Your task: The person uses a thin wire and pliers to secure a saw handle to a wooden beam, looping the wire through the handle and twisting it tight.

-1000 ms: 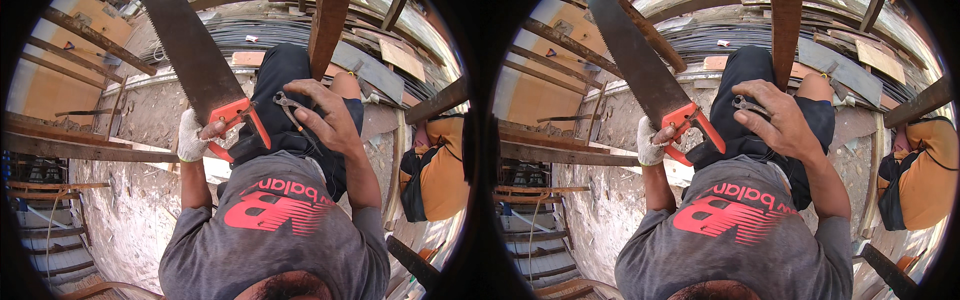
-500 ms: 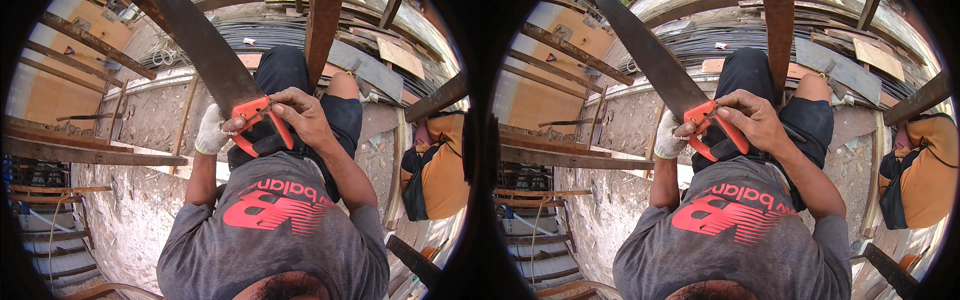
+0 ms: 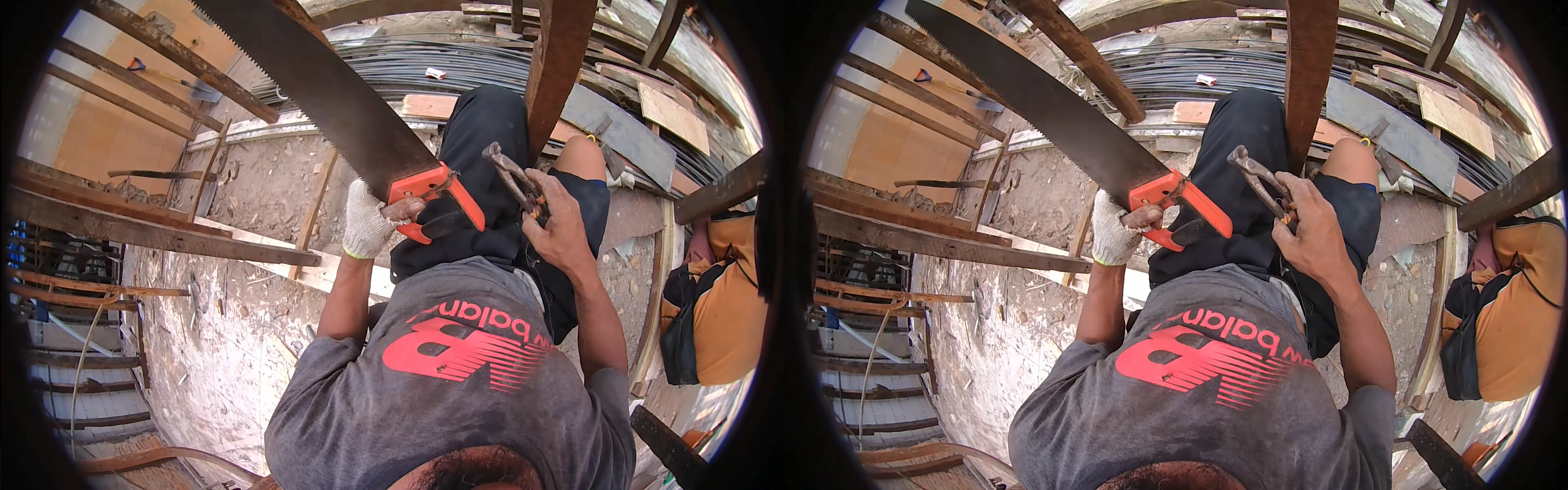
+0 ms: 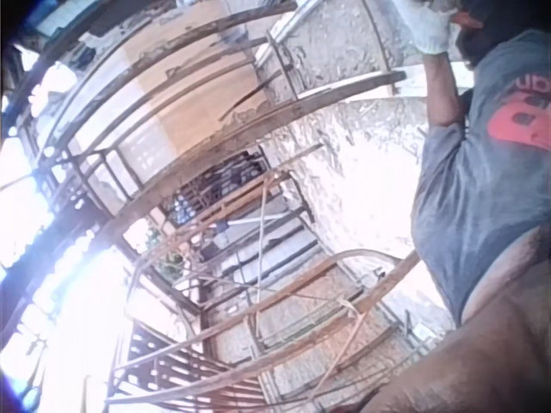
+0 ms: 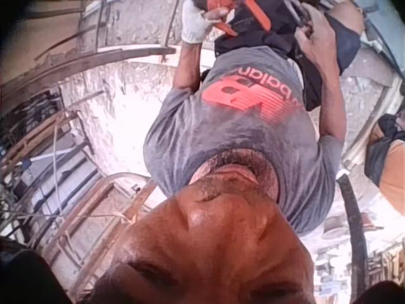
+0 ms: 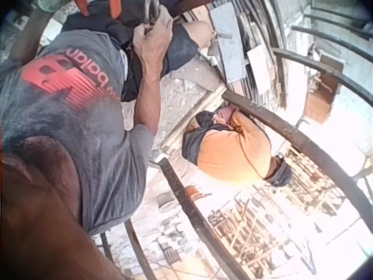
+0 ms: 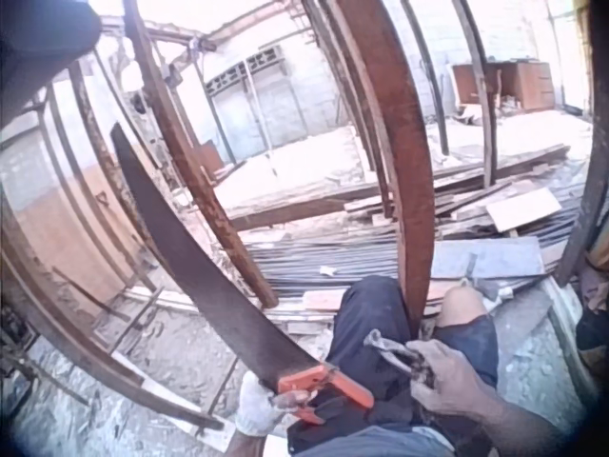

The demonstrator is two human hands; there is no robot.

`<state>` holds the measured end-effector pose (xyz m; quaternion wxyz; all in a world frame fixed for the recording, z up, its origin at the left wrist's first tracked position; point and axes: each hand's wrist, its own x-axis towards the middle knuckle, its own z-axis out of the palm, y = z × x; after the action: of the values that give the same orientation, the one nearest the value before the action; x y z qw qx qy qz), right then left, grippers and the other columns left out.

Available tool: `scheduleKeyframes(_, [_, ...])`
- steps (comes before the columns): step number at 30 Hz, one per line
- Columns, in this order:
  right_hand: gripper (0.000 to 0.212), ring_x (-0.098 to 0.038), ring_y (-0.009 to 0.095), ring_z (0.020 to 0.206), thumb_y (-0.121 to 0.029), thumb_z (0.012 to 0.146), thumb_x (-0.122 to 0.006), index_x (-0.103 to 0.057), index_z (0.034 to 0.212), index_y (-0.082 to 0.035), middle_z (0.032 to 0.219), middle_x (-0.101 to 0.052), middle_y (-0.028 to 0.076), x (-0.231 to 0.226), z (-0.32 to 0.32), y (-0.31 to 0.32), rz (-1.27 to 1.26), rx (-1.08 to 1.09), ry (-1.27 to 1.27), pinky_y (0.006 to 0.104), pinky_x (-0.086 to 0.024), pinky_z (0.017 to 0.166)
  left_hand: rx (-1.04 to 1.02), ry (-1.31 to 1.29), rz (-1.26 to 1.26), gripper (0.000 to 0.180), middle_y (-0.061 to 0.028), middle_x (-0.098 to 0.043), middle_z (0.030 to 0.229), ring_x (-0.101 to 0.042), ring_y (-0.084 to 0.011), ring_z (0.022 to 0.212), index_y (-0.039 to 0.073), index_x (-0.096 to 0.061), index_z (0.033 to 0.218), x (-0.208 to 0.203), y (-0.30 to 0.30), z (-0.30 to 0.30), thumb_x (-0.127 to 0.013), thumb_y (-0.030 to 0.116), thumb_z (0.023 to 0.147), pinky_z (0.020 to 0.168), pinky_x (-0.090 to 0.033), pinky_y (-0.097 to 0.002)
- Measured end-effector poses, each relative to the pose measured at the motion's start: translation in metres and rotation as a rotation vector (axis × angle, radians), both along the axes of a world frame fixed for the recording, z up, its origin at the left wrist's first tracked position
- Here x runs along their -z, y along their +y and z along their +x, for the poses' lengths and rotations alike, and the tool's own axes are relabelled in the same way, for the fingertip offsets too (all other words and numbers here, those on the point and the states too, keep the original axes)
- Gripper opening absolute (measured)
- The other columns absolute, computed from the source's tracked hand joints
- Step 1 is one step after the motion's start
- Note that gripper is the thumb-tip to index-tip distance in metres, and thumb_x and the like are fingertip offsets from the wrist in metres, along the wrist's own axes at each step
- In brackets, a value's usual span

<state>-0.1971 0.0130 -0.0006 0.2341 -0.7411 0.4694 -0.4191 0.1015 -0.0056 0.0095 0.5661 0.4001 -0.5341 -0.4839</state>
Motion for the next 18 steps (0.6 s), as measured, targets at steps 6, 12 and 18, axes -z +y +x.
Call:
scheduleKeyframes(6, [0.064,-0.051,0.011,0.079,-0.001,0.096,-0.052,-0.028,0.156,0.000,0.105,-0.053,0.008,-0.063,0.005,0.022,-0.370,0.000,-0.635,0.0286,-0.046,0.069,0.087,-0.137,0.050,0.024,-0.0044,-0.069,0.069,-0.063,-0.0106,0.058,-0.002,-0.072,0.091,-0.005,0.000,0.006,-0.086,0.012,0.077,0.052,-0.049,-0.0259])
scheduleKeyframes(12, [0.063,-0.061,0.016,0.086,-0.009,0.094,-0.061,-0.037,0.151,0.003,0.112,-0.061,0.010,-0.093,-0.023,0.027,0.073,-0.162,-0.102,0.0344,-0.052,0.076,0.045,-0.017,0.087,0.035,-0.0055,-0.071,0.077,-0.063,-0.0106,0.059,-0.002,-0.072,0.099,0.002,0.017,0.002,-0.089,0.013,0.073,0.052,-0.049,-0.0257])
scheduleKeyframes(18, [0.038,-0.064,0.020,0.078,-0.015,0.104,-0.049,-0.049,0.139,0.001,0.105,-0.062,0.015,-0.070,-0.009,0.025,0.035,-0.161,-0.725,0.0331,-0.054,0.070,0.093,0.002,0.125,0.045,-0.0128,-0.071,0.078,-0.060,-0.0145,0.054,-0.005,-0.066,0.098,0.003,-0.004,0.005,-0.088,0.025,0.072,0.048,-0.047,-0.0262])
